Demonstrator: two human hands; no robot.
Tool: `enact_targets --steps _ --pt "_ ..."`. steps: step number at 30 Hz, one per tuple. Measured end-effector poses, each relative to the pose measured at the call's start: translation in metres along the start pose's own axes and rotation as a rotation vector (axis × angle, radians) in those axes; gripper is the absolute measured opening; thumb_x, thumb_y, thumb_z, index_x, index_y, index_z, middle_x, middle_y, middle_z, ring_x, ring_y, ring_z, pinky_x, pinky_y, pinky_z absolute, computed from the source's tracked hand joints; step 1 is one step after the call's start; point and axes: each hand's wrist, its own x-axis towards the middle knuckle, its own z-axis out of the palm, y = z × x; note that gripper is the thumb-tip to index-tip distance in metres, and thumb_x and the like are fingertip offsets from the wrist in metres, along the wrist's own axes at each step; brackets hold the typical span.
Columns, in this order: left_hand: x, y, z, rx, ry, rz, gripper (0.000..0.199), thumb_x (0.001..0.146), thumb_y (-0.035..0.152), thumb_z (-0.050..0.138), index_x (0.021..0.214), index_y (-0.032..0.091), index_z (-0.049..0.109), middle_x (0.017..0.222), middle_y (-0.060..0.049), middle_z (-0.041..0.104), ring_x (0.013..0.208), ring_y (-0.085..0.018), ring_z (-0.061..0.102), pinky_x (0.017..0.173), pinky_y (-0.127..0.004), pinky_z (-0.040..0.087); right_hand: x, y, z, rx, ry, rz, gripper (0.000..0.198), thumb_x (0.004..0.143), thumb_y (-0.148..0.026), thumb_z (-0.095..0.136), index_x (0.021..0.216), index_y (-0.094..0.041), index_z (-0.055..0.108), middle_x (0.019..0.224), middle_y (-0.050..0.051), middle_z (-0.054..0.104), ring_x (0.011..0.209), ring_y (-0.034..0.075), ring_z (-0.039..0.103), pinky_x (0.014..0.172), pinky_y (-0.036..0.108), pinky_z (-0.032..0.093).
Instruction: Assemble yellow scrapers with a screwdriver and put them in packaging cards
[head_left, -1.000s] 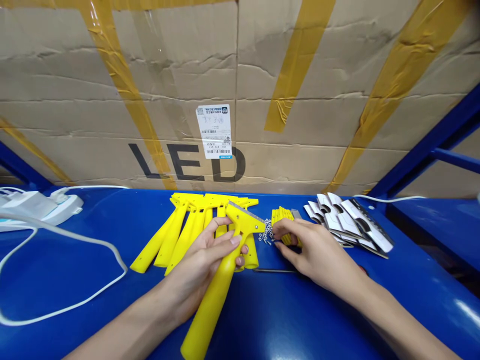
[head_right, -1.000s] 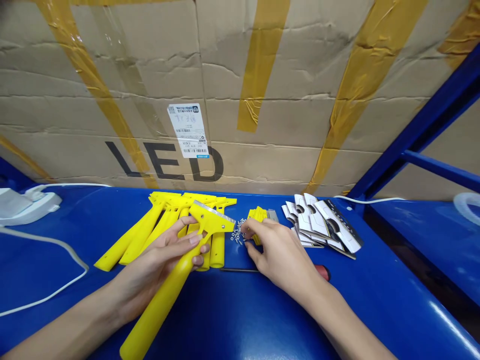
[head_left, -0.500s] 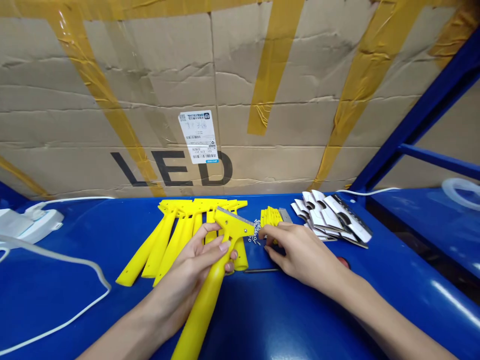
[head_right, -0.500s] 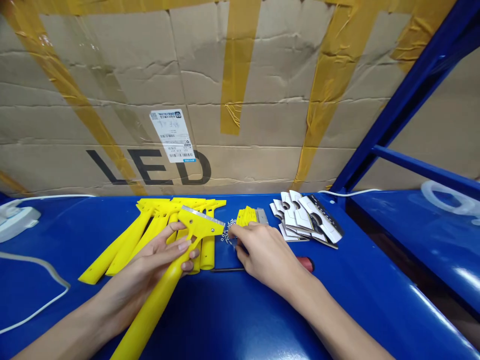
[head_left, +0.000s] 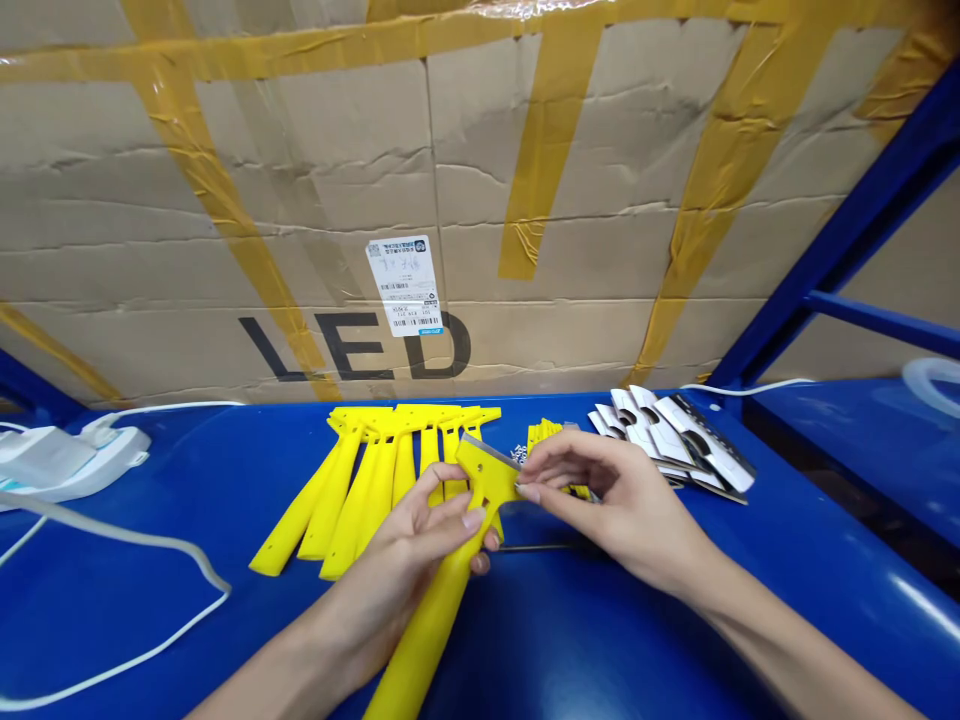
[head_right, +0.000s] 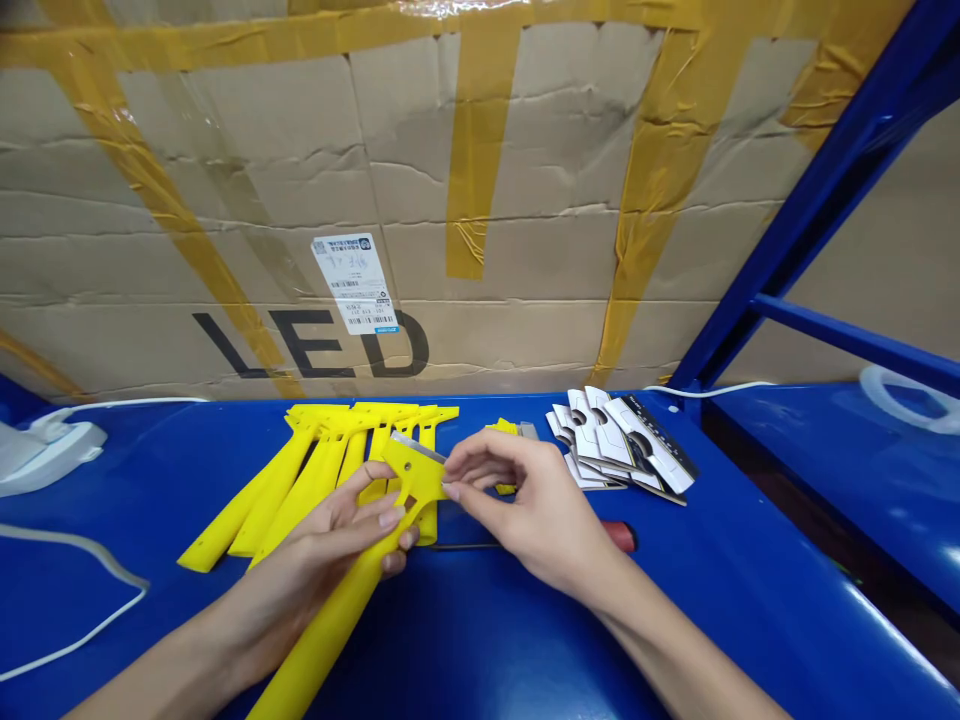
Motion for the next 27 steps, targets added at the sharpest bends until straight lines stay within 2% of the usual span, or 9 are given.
enact_targets --steps 4,8,13,16,20,24,27 --pt "-0.003 0.001 0.003 0.020 -0.076 -0.037 0.050 0.087 0.025 0.075 0.125 0.023 0.043 0.088 -0.002 0.063 0.079 -0.014 0.059 0.074 -0.027 0.044 -0.001 -0.002 0.012 -0.032 0.103 -0.121 0.010 0.085 -0.019 0.073 0.093 -0.023 0.070 0.091 0.001 0.073 0.085 0.015 0.068 0.078 0.029 0.056" --pt "-0.005 0.001 0.005 0.019 -0.110 -0.055 0.047 0.089 0.024 0.074 0.124 0.023 0.042 0.090 -0.002 0.062 0.081 -0.013 0.059 0.072 -0.026 0.044 -0.002 -0.006 0.017 -0.055 0.091 -0.144 0.014 0.085 -0.017 0.071 0.097 -0.023 0.068 0.092 0.001 0.071 0.084 0.016 0.067 0.078 0.030 0.055" --pt "-0.004 -0.003 0.002 0.058 -0.136 -0.051 0.037 0.090 0.024 0.072 0.115 0.023 0.045 0.091 -0.001 0.060 0.082 -0.013 0.059 0.071 -0.025 0.043 0.000 -0.007 0.013 -0.096 0.051 -0.070 0.017 0.083 -0.019 0.073 0.098 -0.024 0.067 0.090 0.001 0.069 0.084 0.017 0.064 0.078 0.032 0.052" --pt "-0.005 -0.003 0.000 0.057 -0.172 -0.061 0.036 0.090 0.023 0.072 0.114 0.024 0.046 0.091 0.000 0.058 0.081 -0.012 0.059 0.069 -0.025 0.043 0.003 -0.003 0.006 -0.041 0.009 0.008 0.030 0.079 -0.027 0.079 0.106 -0.025 0.067 0.097 0.001 0.066 0.088 0.018 0.060 0.078 0.031 0.050" --pt "-0.006 -0.001 0.001 0.045 -0.213 -0.072 0.034 0.091 0.022 0.071 0.112 0.025 0.045 0.086 0.001 0.058 0.076 -0.011 0.058 0.068 -0.024 0.042 0.005 0.001 0.000 0.054 -0.059 0.128 0.041 0.074 -0.035 0.083 0.110 -0.025 0.066 0.096 0.001 0.061 0.079 0.014 0.053 0.071 0.029 0.046" --pt "-0.007 0.002 0.003 0.053 -0.196 -0.061 0.034 0.090 0.022 0.072 0.111 0.024 0.047 0.089 0.001 0.057 0.077 -0.011 0.057 0.067 -0.023 0.041 0.004 0.003 0.005 0.101 -0.046 0.175 0.044 0.073 -0.039 0.083 0.110 -0.024 0.065 0.093 0.000 0.059 0.079 0.014 0.052 0.073 0.030 0.045" --pt "-0.008 0.002 0.003 0.038 -0.162 -0.057 0.036 0.089 0.021 0.073 0.113 0.024 0.047 0.091 0.000 0.057 0.079 -0.011 0.058 0.067 -0.024 0.042 0.004 0.005 0.006 0.060 -0.007 0.185 0.051 0.073 -0.043 0.084 0.116 -0.025 0.063 0.099 0.002 0.061 0.085 0.016 0.055 0.076 0.032 0.047"
